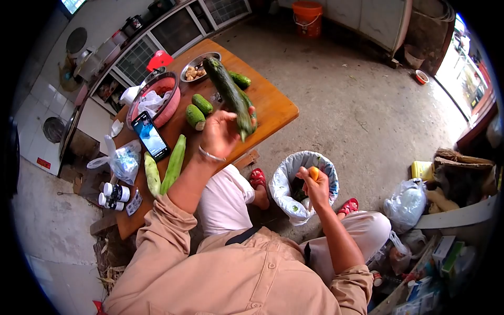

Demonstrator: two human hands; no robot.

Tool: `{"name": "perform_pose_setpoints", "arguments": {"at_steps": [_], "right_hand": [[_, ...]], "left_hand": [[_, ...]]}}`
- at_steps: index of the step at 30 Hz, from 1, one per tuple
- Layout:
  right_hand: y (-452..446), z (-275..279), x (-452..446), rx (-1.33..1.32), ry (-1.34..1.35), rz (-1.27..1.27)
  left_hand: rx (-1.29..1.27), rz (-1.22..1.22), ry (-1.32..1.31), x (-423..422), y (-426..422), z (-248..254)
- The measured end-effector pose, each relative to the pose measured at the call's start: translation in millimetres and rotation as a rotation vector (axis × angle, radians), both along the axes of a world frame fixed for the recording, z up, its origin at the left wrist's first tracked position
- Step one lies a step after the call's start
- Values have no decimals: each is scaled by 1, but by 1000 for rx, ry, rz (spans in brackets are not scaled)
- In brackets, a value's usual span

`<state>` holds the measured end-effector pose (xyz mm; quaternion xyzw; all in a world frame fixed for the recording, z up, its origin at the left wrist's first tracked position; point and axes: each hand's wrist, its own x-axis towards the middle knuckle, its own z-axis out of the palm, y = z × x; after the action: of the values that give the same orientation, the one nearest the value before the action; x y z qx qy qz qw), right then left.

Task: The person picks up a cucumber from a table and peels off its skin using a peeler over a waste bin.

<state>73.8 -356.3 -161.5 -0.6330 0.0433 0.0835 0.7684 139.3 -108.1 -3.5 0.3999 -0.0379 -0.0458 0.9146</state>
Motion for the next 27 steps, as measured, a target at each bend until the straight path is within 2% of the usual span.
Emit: {"name": "perform_pose_setpoints", "arguments": {"at_steps": [2, 4, 6, 8, 10, 12, 16, 18, 20, 22, 27], "right_hand": [[-4, -1, 4, 45, -16, -16], [-3, 4, 4, 68, -19, -32], [-5, 4, 6, 194, 0, -95], [-12, 4, 8, 176, -17, -91], [-16, 7, 8, 262, -13, -133], [-19, 4, 11, 304, -5, -186], [-22, 14, 10, 285, -47, -316], [-24, 16, 7, 299, -74, -337], [-24, 21, 4, 286, -75, -375], [-27, 20, 2, 347, -121, -415], [-25, 23, -3, 489, -116, -345]], "left_hand": [[-54, -37, 40, -21, -21, 5], [95, -45, 144, -32, -42, -1], [90, -171, 125, -49, -64, -12], [129, -411, 154, -59, -76, -26], [226, -493, 152, -73, -90, -32], [129, -599, 222, -79, -96, -64], [149, -608, 229, -87, -95, -102], [233, -591, 375, -87, -89, -126], [197, -571, 452, -82, -84, -152], [86, -515, 650, -78, -81, -165], [135, -560, 623, -59, -77, -189]]}}
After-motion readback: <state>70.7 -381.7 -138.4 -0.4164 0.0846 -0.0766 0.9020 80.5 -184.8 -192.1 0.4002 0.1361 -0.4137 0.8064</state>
